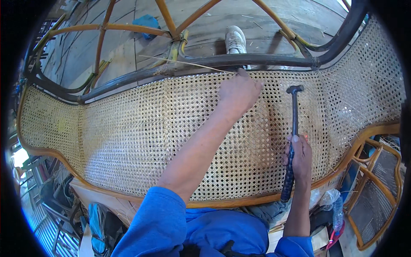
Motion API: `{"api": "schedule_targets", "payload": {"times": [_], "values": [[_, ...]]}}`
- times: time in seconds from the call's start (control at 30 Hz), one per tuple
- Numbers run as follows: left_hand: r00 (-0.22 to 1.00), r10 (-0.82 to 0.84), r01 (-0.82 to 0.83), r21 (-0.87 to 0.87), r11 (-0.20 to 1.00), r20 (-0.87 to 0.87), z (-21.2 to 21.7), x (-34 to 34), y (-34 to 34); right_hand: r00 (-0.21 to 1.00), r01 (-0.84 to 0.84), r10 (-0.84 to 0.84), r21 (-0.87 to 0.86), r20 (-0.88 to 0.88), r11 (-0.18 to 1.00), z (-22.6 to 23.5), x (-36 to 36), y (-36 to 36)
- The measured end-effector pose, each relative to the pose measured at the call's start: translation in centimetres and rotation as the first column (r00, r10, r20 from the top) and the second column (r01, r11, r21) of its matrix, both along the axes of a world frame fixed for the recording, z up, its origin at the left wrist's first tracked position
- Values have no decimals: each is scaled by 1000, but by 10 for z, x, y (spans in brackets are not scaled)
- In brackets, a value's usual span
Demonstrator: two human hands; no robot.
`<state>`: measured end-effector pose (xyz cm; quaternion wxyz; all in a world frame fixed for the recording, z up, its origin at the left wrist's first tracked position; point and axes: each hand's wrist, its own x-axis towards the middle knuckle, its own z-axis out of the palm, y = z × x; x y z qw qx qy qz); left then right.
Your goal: The person weaves a cane strip into the seat of a rattan chair using a hammer to secure the weave. They repeatedly thread the strip through the existing mesh and tap it down to tighten the pattern.
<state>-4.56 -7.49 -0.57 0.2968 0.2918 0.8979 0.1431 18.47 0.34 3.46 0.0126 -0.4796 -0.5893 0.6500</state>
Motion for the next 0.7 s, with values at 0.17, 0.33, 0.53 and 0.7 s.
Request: {"api": "schedule_targets", "payload": {"times": [0.17,0.33,0.53,0.7], "values": [[972,-143,142,17,990,185,20,31,-11,1000,-5,3,57,30,998,-3,3,-1],[1000,2,-1,9,1000,-13,2,2,-3,999,33,-34,30,21,999,-11,5,0],[987,-120,121,-3,993,-110,-12,-5,-11,999,25,-26,20,35,999,-11,2,3],[990,-137,136,-11,991,-43,7,26,-32,996,94,-94,-49,2,994,-11,3,2]]}}
